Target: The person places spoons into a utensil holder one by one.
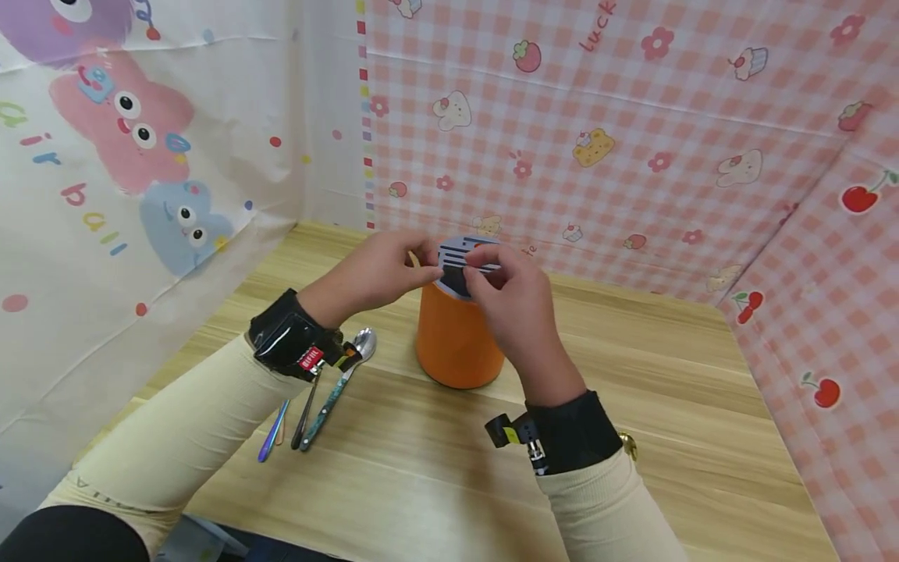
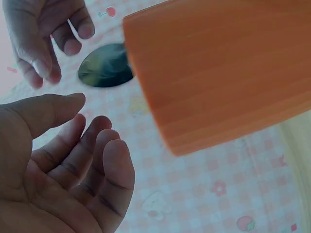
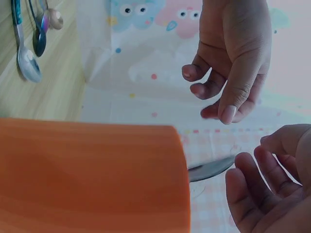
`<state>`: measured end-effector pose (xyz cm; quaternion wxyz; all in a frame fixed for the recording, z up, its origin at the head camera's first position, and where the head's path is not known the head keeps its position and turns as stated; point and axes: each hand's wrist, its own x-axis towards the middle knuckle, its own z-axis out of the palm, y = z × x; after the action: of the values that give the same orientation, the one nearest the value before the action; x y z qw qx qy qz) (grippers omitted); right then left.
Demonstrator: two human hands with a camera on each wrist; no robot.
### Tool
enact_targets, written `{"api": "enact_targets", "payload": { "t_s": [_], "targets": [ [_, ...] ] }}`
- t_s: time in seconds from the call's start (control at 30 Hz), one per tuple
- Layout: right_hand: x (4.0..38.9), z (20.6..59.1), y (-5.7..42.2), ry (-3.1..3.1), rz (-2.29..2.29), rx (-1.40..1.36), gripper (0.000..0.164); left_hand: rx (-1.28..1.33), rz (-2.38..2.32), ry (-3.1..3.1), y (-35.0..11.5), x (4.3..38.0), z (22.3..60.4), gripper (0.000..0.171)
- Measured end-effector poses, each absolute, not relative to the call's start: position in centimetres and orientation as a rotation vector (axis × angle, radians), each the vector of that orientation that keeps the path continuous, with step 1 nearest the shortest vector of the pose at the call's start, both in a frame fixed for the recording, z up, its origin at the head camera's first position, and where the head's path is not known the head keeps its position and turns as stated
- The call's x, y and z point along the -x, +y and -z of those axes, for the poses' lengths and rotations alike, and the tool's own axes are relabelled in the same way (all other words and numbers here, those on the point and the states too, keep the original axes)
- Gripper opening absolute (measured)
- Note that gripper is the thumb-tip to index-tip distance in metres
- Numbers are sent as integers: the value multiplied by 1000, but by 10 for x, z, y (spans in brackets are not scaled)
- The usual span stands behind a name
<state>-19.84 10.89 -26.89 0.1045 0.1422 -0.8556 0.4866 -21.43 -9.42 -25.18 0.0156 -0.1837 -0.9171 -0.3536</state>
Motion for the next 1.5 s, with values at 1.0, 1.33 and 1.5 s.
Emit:
{"api": "enact_targets", "payload": {
  "t_s": [1.0, 1.33, 1.5],
  "targets": [
    [191, 429, 23, -3115, -1598, -670, 11, 174, 454, -3567, -175, 189, 398, 33],
    [186, 438, 12, -3156, -1638, -616, 11, 96, 682, -3602, -172, 193, 408, 24],
    [189, 440, 11, -3147, -1739, -531, 16, 70, 869, -3584, -169, 190, 410, 22]
  ]
}}
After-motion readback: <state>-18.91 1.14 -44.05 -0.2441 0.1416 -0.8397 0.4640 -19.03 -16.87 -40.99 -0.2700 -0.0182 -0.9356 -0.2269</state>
